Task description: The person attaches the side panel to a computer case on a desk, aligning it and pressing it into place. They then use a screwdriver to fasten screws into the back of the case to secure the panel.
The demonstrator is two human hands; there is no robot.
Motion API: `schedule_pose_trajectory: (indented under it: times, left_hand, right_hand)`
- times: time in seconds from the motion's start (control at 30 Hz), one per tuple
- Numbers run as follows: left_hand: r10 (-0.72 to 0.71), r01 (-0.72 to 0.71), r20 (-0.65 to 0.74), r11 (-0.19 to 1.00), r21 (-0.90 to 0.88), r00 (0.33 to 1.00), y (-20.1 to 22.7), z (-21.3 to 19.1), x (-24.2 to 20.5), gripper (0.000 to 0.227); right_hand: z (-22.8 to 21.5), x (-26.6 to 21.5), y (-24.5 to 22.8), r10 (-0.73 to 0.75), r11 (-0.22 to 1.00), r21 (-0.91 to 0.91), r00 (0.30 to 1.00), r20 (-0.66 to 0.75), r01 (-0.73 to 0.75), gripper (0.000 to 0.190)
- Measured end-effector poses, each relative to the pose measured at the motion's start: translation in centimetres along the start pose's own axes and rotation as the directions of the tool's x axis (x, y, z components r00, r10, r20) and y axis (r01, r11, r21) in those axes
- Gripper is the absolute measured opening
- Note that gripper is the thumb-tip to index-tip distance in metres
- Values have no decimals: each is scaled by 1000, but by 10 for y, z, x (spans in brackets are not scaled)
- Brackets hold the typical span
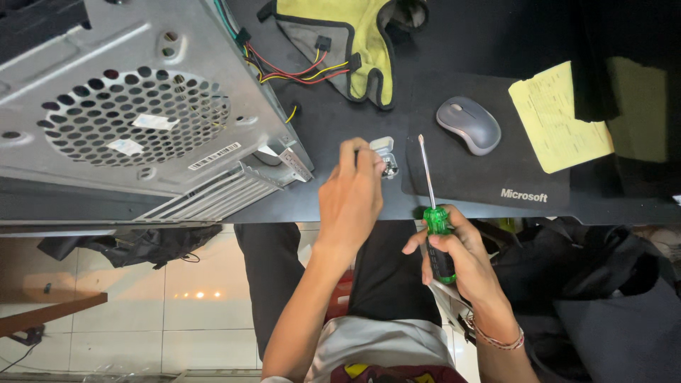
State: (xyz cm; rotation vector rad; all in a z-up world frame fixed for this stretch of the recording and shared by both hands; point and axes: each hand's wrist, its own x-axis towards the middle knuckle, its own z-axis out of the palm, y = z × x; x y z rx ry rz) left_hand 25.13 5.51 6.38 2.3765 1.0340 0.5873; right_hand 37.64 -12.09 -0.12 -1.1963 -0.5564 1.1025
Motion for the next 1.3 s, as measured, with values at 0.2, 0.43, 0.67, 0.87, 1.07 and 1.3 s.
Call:
schedule_pose_trajectory:
  times: [0.2,0.43,0.67,0.87,1.07,1.3]
  left_hand:
    - [-50,40,-65,987,-153,997,-3,-8,1,12]
    - [-66,-11,-197,931,-364,978,-16,4,4,10]
    - [-123,-22,-180,764,-645,976,-15,2,2,8]
    - [-238,41,-47,353,-935,970,-14,-4,-5,21]
    - [-217,37,87,-222,-974,972,-17,-8,-25,22]
    - [-137,182,281,-491,-852,950,-15,-27,-49,35]
  right_hand:
    - [-2,0,2,-8,999,-43,1000,14,8,28]
    - [4,-2,-1,14,999,-48,1000,28,-13,29]
    - [11,-6,-9,17,995,-94,999,27,-14,27]
    - [22,-17,-18,-18,989,-144,996,92,31,30]
    - [51,-32,-43,-35,967,-236,964,264,100,28]
    - [68,-52,-47,-86,963,-227,963,254,145,27]
